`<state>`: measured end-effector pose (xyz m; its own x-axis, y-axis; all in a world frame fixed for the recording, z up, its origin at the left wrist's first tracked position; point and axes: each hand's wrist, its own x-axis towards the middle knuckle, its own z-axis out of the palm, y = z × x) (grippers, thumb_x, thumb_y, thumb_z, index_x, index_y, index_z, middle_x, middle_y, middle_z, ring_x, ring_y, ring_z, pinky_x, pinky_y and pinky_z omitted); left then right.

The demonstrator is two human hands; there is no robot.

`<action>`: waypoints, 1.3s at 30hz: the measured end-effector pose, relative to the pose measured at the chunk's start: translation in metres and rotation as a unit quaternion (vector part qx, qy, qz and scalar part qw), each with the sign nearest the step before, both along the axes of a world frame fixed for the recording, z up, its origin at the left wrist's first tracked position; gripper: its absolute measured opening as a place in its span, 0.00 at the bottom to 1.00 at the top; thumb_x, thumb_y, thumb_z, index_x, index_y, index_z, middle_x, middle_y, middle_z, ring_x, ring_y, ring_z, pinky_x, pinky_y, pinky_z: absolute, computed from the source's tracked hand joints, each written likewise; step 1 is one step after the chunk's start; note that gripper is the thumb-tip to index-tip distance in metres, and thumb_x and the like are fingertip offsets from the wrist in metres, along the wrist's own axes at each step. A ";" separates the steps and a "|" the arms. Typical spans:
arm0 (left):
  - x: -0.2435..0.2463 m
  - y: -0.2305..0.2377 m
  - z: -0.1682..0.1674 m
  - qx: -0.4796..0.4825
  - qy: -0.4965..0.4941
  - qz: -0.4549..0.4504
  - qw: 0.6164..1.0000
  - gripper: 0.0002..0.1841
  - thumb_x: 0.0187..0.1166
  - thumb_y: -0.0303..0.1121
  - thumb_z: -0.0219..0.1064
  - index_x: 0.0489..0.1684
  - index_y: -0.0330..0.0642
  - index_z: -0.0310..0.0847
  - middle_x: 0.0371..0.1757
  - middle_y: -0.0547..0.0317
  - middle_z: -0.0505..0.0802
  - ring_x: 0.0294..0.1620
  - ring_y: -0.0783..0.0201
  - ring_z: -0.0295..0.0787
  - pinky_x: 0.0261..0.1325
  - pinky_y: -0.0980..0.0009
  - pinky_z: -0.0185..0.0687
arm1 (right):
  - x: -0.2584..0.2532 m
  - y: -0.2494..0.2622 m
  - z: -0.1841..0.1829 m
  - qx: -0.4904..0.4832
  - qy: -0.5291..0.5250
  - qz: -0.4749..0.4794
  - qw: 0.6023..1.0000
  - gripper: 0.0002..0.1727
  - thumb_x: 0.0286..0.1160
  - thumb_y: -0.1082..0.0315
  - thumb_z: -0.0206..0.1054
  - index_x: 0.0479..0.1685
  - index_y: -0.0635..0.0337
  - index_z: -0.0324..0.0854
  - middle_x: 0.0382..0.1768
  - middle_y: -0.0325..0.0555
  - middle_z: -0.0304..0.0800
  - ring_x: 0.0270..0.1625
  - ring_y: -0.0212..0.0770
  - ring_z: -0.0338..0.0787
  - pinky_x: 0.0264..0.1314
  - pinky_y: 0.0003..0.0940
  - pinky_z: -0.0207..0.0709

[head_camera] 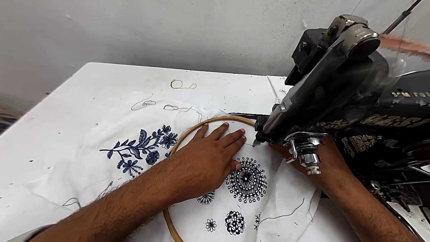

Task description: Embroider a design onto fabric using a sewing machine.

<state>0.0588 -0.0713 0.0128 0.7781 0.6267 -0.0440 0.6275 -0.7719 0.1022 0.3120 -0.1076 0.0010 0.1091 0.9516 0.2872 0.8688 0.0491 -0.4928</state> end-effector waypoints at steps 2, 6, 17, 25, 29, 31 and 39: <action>0.000 -0.002 0.001 -0.009 0.000 0.000 1.000 0.32 0.92 0.55 0.41 0.91 0.51 0.64 0.94 0.66 0.64 0.95 0.49 0.53 0.87 0.32 0.51 | 0.001 -0.001 0.001 0.009 -0.003 0.005 1.000 0.10 0.57 0.71 0.82 0.34 0.59 0.87 0.30 0.47 0.89 0.36 0.43 0.90 0.40 0.47 0.81; -0.002 -0.002 0.004 -0.010 0.017 0.004 1.000 0.32 0.92 0.56 0.41 0.92 0.52 0.63 0.94 0.66 0.64 0.95 0.50 0.53 0.86 0.32 0.53 | -0.001 0.002 -0.003 0.022 -0.004 0.012 1.000 0.13 0.55 0.67 0.84 0.37 0.59 0.87 0.33 0.46 0.90 0.39 0.42 0.91 0.43 0.48 0.82; -0.002 -0.002 0.005 -0.016 0.014 0.004 1.000 0.32 0.92 0.55 0.41 0.92 0.53 0.62 0.94 0.67 0.63 0.95 0.50 0.52 0.87 0.32 0.51 | 0.001 0.002 -0.002 0.013 -0.036 0.013 0.999 0.13 0.57 0.69 0.83 0.38 0.63 0.87 0.34 0.53 0.90 0.41 0.50 0.91 0.45 0.55 0.82; 0.001 0.000 0.001 -0.009 -0.001 0.006 1.000 0.32 0.92 0.55 0.40 0.92 0.52 0.63 0.94 0.66 0.64 0.95 0.49 0.53 0.87 0.31 0.50 | -0.002 -0.004 0.006 -0.005 -0.010 0.003 1.000 0.09 0.61 0.76 0.78 0.38 0.64 0.85 0.33 0.52 0.88 0.40 0.47 0.90 0.44 0.51 0.80; -0.001 -0.003 0.005 -0.020 0.010 0.004 1.000 0.32 0.92 0.55 0.40 0.92 0.52 0.62 0.94 0.66 0.63 0.95 0.50 0.52 0.87 0.31 0.51 | 0.000 0.001 0.002 0.005 -0.011 0.010 1.000 0.12 0.56 0.73 0.82 0.38 0.61 0.87 0.34 0.50 0.90 0.40 0.46 0.91 0.44 0.51 0.82; -0.002 -0.001 0.006 -0.018 0.020 0.004 1.000 0.33 0.92 0.56 0.40 0.93 0.52 0.61 0.94 0.66 0.63 0.95 0.50 0.52 0.87 0.32 0.52 | 0.001 0.004 -0.003 0.003 -0.021 0.010 1.000 0.15 0.56 0.69 0.85 0.40 0.61 0.87 0.37 0.50 0.91 0.43 0.47 0.91 0.48 0.52 0.83; 0.001 0.000 0.002 -0.012 0.006 0.004 1.000 0.32 0.92 0.55 0.40 0.92 0.52 0.63 0.94 0.66 0.63 0.95 0.49 0.52 0.87 0.31 0.50 | 0.000 0.002 0.003 -0.008 -0.015 -0.002 1.000 0.10 0.59 0.73 0.81 0.37 0.63 0.86 0.33 0.53 0.89 0.40 0.48 0.90 0.44 0.52 0.81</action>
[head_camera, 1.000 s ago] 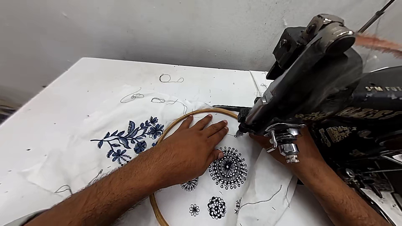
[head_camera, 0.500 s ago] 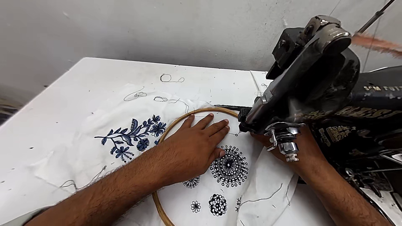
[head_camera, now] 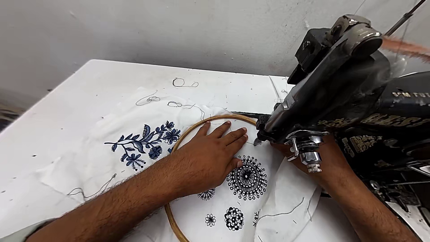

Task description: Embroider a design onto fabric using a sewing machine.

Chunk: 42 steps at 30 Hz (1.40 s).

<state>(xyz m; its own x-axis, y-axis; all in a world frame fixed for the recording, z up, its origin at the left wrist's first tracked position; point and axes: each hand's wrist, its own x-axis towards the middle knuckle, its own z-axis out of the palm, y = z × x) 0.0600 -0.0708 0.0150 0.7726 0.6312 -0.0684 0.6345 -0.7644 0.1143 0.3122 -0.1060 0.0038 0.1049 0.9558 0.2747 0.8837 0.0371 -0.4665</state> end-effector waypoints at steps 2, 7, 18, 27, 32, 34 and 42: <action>-0.001 -0.002 0.001 -0.003 -0.003 -0.001 1.000 0.32 0.92 0.55 0.40 0.91 0.52 0.64 0.94 0.66 0.64 0.95 0.50 0.52 0.87 0.31 0.50 | 0.001 0.000 -0.001 0.009 -0.028 0.008 1.000 0.11 0.58 0.71 0.82 0.36 0.62 0.87 0.33 0.52 0.90 0.40 0.49 0.91 0.44 0.53 0.81; -0.004 -0.001 0.003 -0.005 0.004 0.001 1.000 0.33 0.92 0.56 0.41 0.92 0.53 0.62 0.94 0.65 0.64 0.95 0.50 0.53 0.86 0.30 0.51 | 0.000 0.001 -0.006 -0.010 -0.022 -0.008 1.000 0.15 0.57 0.69 0.85 0.41 0.65 0.86 0.37 0.54 0.90 0.44 0.50 0.91 0.48 0.54 0.82; -0.002 -0.002 0.001 0.001 -0.001 -0.006 1.000 0.32 0.92 0.55 0.39 0.92 0.52 0.63 0.94 0.65 0.64 0.95 0.50 0.52 0.87 0.31 0.50 | 0.000 0.000 -0.001 0.008 -0.025 0.007 1.000 0.13 0.56 0.72 0.84 0.38 0.63 0.87 0.35 0.53 0.90 0.42 0.50 0.91 0.46 0.54 0.82; -0.002 0.002 -0.001 0.006 -0.001 0.001 1.000 0.32 0.92 0.55 0.40 0.92 0.51 0.63 0.94 0.65 0.64 0.95 0.49 0.54 0.86 0.31 0.51 | 0.001 0.001 -0.004 0.015 -0.009 0.015 1.000 0.13 0.57 0.73 0.83 0.39 0.64 0.87 0.36 0.53 0.91 0.42 0.49 0.91 0.47 0.53 0.82; -0.001 0.000 -0.001 -0.001 -0.007 -0.003 1.000 0.32 0.93 0.54 0.40 0.92 0.51 0.62 0.94 0.64 0.64 0.95 0.49 0.52 0.87 0.30 0.49 | 0.002 0.000 0.001 0.015 -0.021 0.022 0.999 0.11 0.58 0.75 0.80 0.38 0.66 0.87 0.34 0.56 0.90 0.41 0.52 0.91 0.45 0.56 0.81; -0.001 0.000 0.000 -0.002 -0.005 -0.005 1.000 0.32 0.93 0.55 0.40 0.92 0.51 0.62 0.94 0.64 0.64 0.95 0.50 0.52 0.87 0.31 0.50 | 0.003 0.001 0.002 0.004 -0.028 0.021 0.999 0.11 0.60 0.73 0.82 0.39 0.65 0.88 0.36 0.57 0.90 0.42 0.54 0.91 0.46 0.58 0.81; -0.001 0.008 -0.002 0.018 -0.047 -0.023 0.998 0.25 0.93 0.44 0.47 0.84 0.46 0.74 0.88 0.57 0.74 0.90 0.52 0.66 0.87 0.54 0.65 | 0.001 -0.001 0.007 -0.042 -0.048 0.004 0.998 0.10 0.61 0.73 0.82 0.37 0.66 0.88 0.35 0.57 0.90 0.42 0.54 0.91 0.47 0.58 0.81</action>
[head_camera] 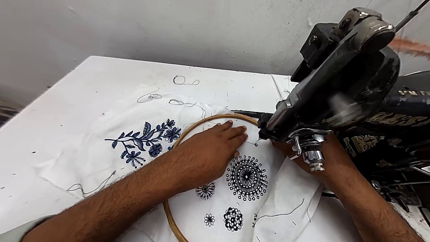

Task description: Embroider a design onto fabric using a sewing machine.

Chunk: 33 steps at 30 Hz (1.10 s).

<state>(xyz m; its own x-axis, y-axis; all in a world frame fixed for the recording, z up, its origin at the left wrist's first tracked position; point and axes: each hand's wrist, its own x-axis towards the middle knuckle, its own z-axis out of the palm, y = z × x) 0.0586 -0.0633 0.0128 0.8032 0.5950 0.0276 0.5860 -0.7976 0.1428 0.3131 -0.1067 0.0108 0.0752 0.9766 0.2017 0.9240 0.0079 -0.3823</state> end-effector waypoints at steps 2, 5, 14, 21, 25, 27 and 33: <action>0.000 0.010 -0.004 0.036 -0.065 0.019 0.997 0.17 0.88 0.35 0.58 0.67 0.42 0.87 0.70 0.51 0.88 0.71 0.53 0.86 0.70 0.58 0.83 | 0.000 0.000 0.000 0.007 0.001 0.003 1.000 0.10 0.61 0.73 0.82 0.37 0.66 0.88 0.36 0.57 0.90 0.43 0.54 0.91 0.48 0.58 0.81; -0.005 0.028 -0.001 0.074 -0.125 0.050 0.988 0.08 0.83 0.32 0.65 0.42 0.42 0.91 0.42 0.53 0.87 0.46 0.54 0.86 0.48 0.56 0.83 | -0.002 0.002 0.001 0.010 -0.001 0.007 1.000 0.11 0.61 0.72 0.82 0.38 0.65 0.88 0.36 0.57 0.90 0.43 0.55 0.91 0.47 0.59 0.80; 0.012 0.022 0.001 -0.403 -0.561 0.039 0.722 0.07 0.92 0.28 0.48 0.48 0.43 0.72 0.38 0.56 0.94 0.46 0.60 0.96 0.64 0.57 0.90 | -0.006 0.004 -0.004 0.032 -0.021 0.010 0.999 0.11 0.63 0.67 0.82 0.36 0.65 0.87 0.34 0.58 0.90 0.41 0.56 0.91 0.44 0.60 0.80; 0.019 0.018 -0.016 -0.218 -0.412 0.076 0.881 0.10 0.91 0.33 0.54 0.40 0.41 0.78 0.19 0.66 0.73 0.16 0.73 0.66 0.21 0.78 0.60 | -0.005 0.004 -0.004 0.038 0.004 0.005 0.999 0.09 0.63 0.71 0.81 0.34 0.65 0.86 0.31 0.57 0.88 0.38 0.57 0.91 0.40 0.59 0.79; -0.006 0.032 0.000 0.059 -0.200 0.205 0.956 0.15 0.86 0.28 0.60 0.67 0.35 0.78 0.53 0.41 0.89 0.49 0.44 0.90 0.49 0.45 0.86 | -0.005 0.003 0.004 0.021 0.008 -0.019 1.000 0.10 0.66 0.70 0.80 0.34 0.67 0.86 0.32 0.60 0.88 0.39 0.59 0.90 0.41 0.61 0.79; -0.016 0.039 0.012 0.094 -0.114 0.234 0.961 0.31 0.82 0.32 0.67 0.87 0.36 0.65 0.88 0.35 0.67 0.85 0.29 0.64 0.72 0.28 0.67 | -0.002 -0.001 0.005 0.080 0.019 -0.007 0.997 0.13 0.64 0.70 0.78 0.42 0.67 0.84 0.37 0.61 0.88 0.42 0.59 0.90 0.43 0.62 0.79; -0.004 0.011 0.009 0.085 -0.088 0.076 0.990 0.18 0.87 0.44 0.59 0.60 0.45 0.90 0.76 0.55 0.86 0.82 0.46 0.75 0.73 0.35 0.69 | 0.003 -0.002 0.002 0.105 -0.006 0.047 0.993 0.14 0.60 0.68 0.77 0.43 0.65 0.86 0.39 0.58 0.89 0.45 0.57 0.91 0.45 0.62 0.80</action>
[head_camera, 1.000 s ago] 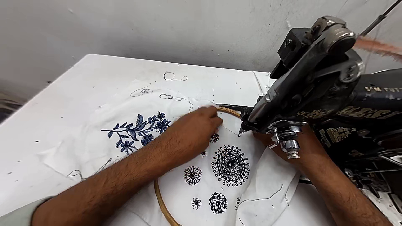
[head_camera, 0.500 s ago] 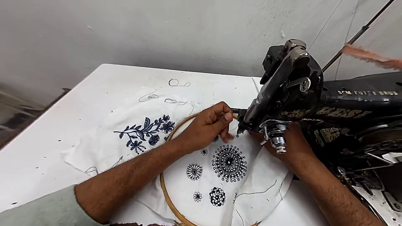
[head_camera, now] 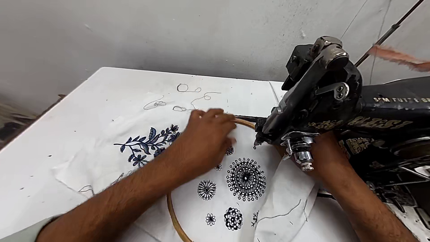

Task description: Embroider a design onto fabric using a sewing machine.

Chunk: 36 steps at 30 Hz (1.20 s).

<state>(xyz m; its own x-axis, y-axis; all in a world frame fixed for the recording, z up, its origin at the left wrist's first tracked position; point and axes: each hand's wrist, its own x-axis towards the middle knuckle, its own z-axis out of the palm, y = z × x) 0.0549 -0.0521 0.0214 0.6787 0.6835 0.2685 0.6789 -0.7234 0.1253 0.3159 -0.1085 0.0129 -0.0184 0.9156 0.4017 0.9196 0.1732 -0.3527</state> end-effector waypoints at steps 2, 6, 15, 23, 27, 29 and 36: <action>0.002 -0.011 -0.008 -0.038 0.039 -0.039 0.998 0.27 0.86 0.53 0.55 0.75 0.48 0.82 0.83 0.60 0.81 0.85 0.48 0.71 0.75 0.36 0.68 | 0.003 0.001 -0.004 -0.038 -0.019 0.004 0.999 0.11 0.57 0.67 0.80 0.35 0.63 0.87 0.32 0.54 0.89 0.39 0.54 0.91 0.40 0.59 0.81; 0.002 -0.021 -0.010 -0.086 0.107 -0.026 0.990 0.34 0.90 0.59 0.43 0.90 0.50 0.66 0.92 0.63 0.69 0.92 0.48 0.60 0.83 0.31 0.58 | -0.001 0.001 -0.008 -0.066 -0.008 -0.023 0.997 0.11 0.58 0.70 0.82 0.35 0.64 0.88 0.33 0.56 0.90 0.40 0.54 0.91 0.43 0.59 0.81; 0.004 -0.024 -0.010 -0.083 0.117 -0.021 0.989 0.34 0.91 0.58 0.40 0.91 0.51 0.65 0.93 0.65 0.66 0.93 0.50 0.58 0.85 0.32 0.55 | 0.001 0.002 -0.013 -0.029 0.013 -0.011 0.999 0.12 0.55 0.69 0.82 0.36 0.63 0.88 0.33 0.54 0.90 0.40 0.52 0.92 0.42 0.57 0.82; 0.003 -0.022 -0.009 -0.083 0.119 -0.018 0.989 0.34 0.91 0.58 0.39 0.91 0.51 0.64 0.92 0.64 0.67 0.93 0.49 0.58 0.85 0.32 0.55 | -0.002 0.002 -0.012 -0.029 0.042 -0.017 0.999 0.14 0.56 0.68 0.82 0.40 0.60 0.87 0.36 0.50 0.90 0.42 0.47 0.91 0.45 0.53 0.82; 0.005 -0.024 -0.008 -0.089 0.123 -0.021 0.988 0.34 0.91 0.58 0.40 0.92 0.51 0.64 0.93 0.65 0.66 0.94 0.49 0.56 0.85 0.31 0.54 | -0.002 0.000 -0.008 -0.041 0.034 -0.024 0.998 0.15 0.57 0.68 0.83 0.43 0.59 0.87 0.38 0.50 0.91 0.45 0.48 0.92 0.47 0.54 0.82; 0.004 -0.024 -0.006 -0.099 0.136 -0.020 0.986 0.34 0.92 0.58 0.40 0.93 0.51 0.62 0.94 0.65 0.64 0.94 0.50 0.55 0.86 0.32 0.53 | -0.002 0.001 -0.009 -0.047 0.037 -0.028 0.998 0.15 0.56 0.66 0.83 0.41 0.58 0.87 0.35 0.48 0.90 0.42 0.46 0.91 0.44 0.53 0.83; 0.005 -0.022 -0.010 -0.080 0.120 -0.023 0.989 0.34 0.91 0.57 0.40 0.91 0.51 0.64 0.93 0.64 0.67 0.93 0.49 0.57 0.85 0.31 0.54 | -0.001 0.002 -0.009 -0.064 0.032 -0.043 0.996 0.12 0.57 0.70 0.83 0.37 0.63 0.87 0.34 0.53 0.90 0.41 0.50 0.91 0.44 0.55 0.82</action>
